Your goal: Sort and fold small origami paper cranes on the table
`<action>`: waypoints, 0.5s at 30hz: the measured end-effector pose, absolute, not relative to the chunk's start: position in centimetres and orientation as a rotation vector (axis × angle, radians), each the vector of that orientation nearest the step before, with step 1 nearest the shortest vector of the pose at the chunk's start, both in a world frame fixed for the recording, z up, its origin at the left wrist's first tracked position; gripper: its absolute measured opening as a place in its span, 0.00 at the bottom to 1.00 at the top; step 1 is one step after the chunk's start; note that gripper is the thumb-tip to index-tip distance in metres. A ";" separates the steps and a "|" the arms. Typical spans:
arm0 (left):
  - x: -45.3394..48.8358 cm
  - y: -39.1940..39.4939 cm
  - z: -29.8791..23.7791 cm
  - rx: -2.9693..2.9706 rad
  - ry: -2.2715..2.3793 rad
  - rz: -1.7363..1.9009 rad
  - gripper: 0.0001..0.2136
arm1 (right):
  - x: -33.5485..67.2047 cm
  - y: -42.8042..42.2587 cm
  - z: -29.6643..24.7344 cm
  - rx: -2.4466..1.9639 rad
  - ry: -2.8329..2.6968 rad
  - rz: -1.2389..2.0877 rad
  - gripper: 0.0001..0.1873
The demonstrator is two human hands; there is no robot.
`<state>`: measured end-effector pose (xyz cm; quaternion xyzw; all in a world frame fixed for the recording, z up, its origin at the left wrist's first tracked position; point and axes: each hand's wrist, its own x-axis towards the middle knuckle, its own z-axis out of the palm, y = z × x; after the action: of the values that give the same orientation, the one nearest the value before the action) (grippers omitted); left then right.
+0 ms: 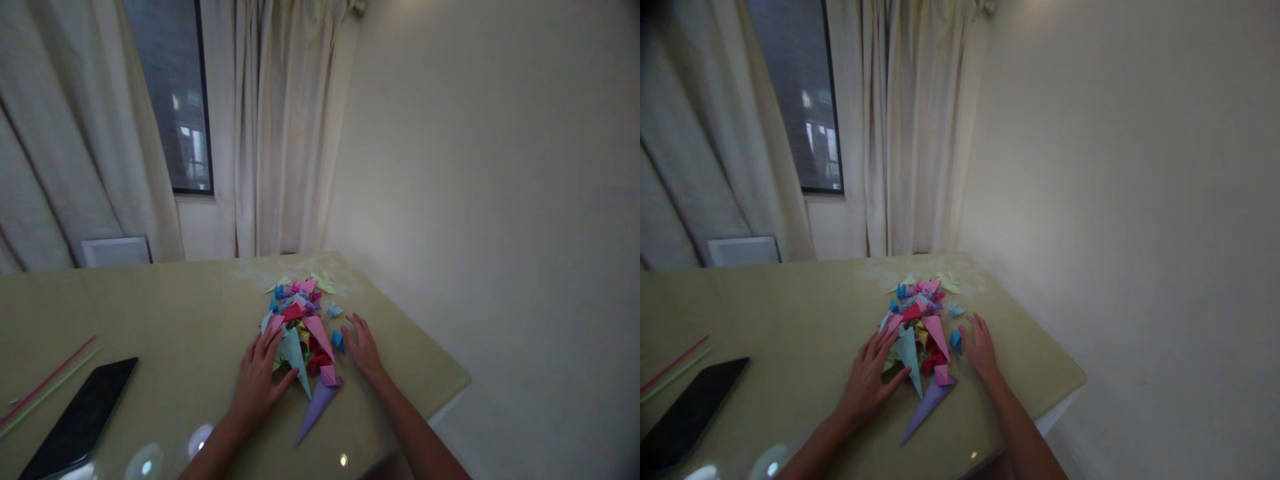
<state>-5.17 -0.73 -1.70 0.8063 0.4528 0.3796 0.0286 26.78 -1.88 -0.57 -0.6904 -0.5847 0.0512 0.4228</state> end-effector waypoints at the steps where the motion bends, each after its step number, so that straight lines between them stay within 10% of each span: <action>1: -5.1 -0.8 -1.7 2.509 1.398 1.160 0.34 | 26.8 -1.9 -0.5 -1.729 -1.466 0.119 0.29; 15: -5.4 -2.4 -1.2 2.560 1.401 1.171 0.38 | 26.5 -1.5 -0.4 -1.781 -1.476 0.108 0.28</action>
<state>-5.45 -2.43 -1.24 0.8141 0.4456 0.3725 -0.0015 26.50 -1.53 -0.42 -0.7044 -0.5838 0.0429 0.4014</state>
